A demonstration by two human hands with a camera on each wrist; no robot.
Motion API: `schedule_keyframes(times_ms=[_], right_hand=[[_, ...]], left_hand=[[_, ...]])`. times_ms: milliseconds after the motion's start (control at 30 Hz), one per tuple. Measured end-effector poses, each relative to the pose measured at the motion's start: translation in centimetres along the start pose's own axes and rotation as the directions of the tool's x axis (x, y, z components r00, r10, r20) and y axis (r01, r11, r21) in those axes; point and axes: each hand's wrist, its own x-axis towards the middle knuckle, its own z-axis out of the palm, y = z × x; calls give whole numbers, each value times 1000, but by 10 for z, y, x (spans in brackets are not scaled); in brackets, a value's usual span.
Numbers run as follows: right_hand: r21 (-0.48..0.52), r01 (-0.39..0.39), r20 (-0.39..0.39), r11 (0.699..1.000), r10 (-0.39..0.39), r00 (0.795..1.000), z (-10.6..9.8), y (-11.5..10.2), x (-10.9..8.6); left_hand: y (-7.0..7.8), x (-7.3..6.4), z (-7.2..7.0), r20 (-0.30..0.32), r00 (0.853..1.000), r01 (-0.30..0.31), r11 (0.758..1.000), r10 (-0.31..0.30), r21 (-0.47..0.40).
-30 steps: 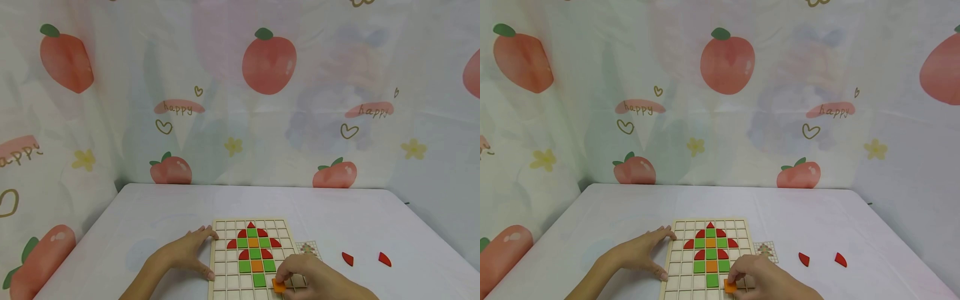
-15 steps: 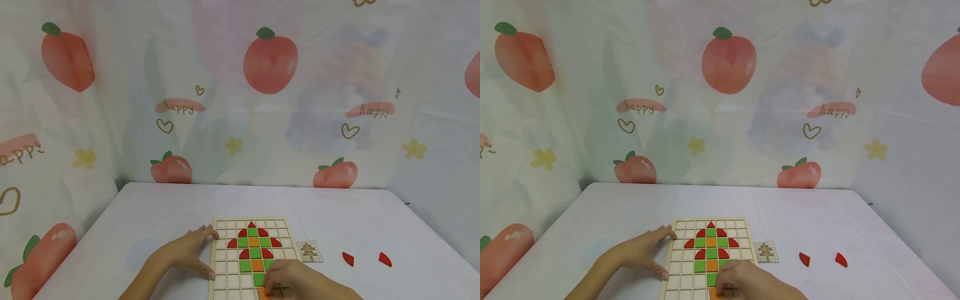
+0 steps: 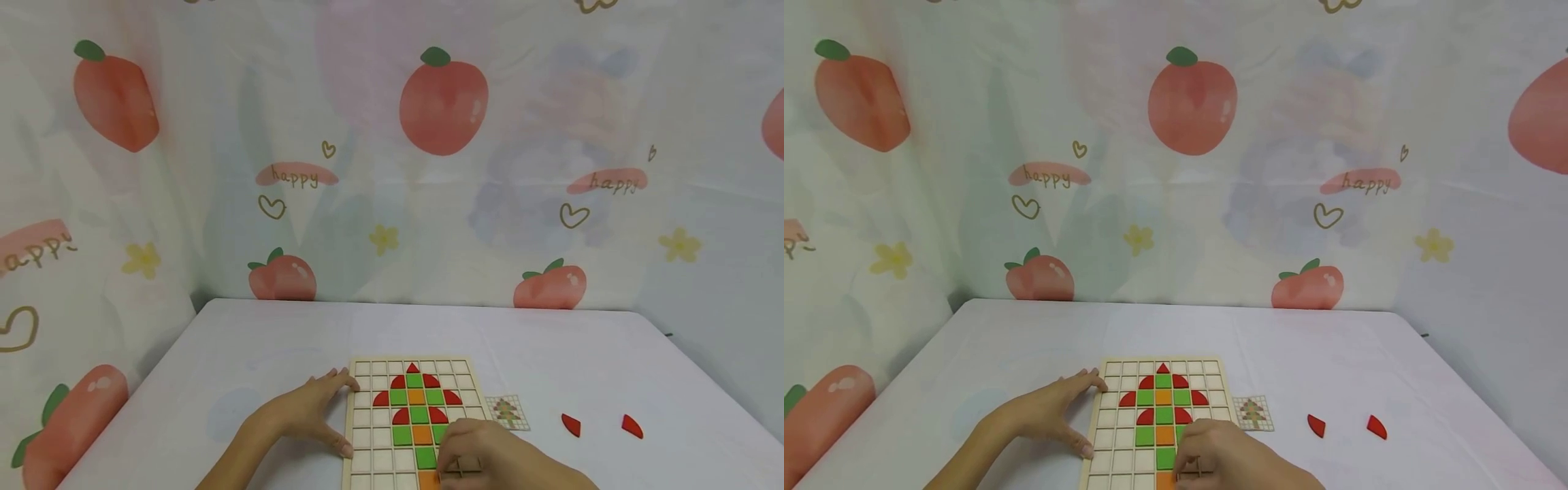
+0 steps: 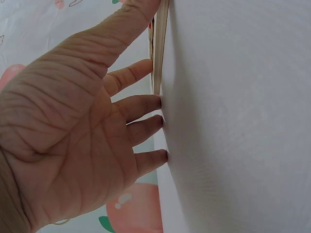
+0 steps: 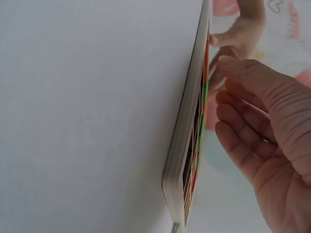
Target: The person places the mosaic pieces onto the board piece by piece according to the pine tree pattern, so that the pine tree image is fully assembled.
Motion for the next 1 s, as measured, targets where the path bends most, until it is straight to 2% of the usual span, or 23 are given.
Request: schedule_keyframes(times_ms=[167, 300, 500, 700, 1000], right_hand=[[-50, 15, -104, 999, -21, 994, -10, 4, -12], [-143, 58, -184, 988, -84, 979, -18, 7, -18], [-196, 94, -239, 976, -140, 961, -31, 16, -23], [-222, 40, -301, 974, -107, 948, -46, 26, -38], [-296, -143, -405, 945, 12, 914, -73, 41, -64]], left_hand=[[1, 1, 0, -5, 1000, -5, 1000, 5, 5], [0, 0, -1, -12, 1000, -8, 1000, 8, 10], [-2, -2, -1, -16, 1000, -8, 1000, 8, 13], [-3, 0, 1, -16, 999, -31, 1000, 31, 3], [-2, 0, 1, -16, 1000, -16, 1000, 16, 7]])
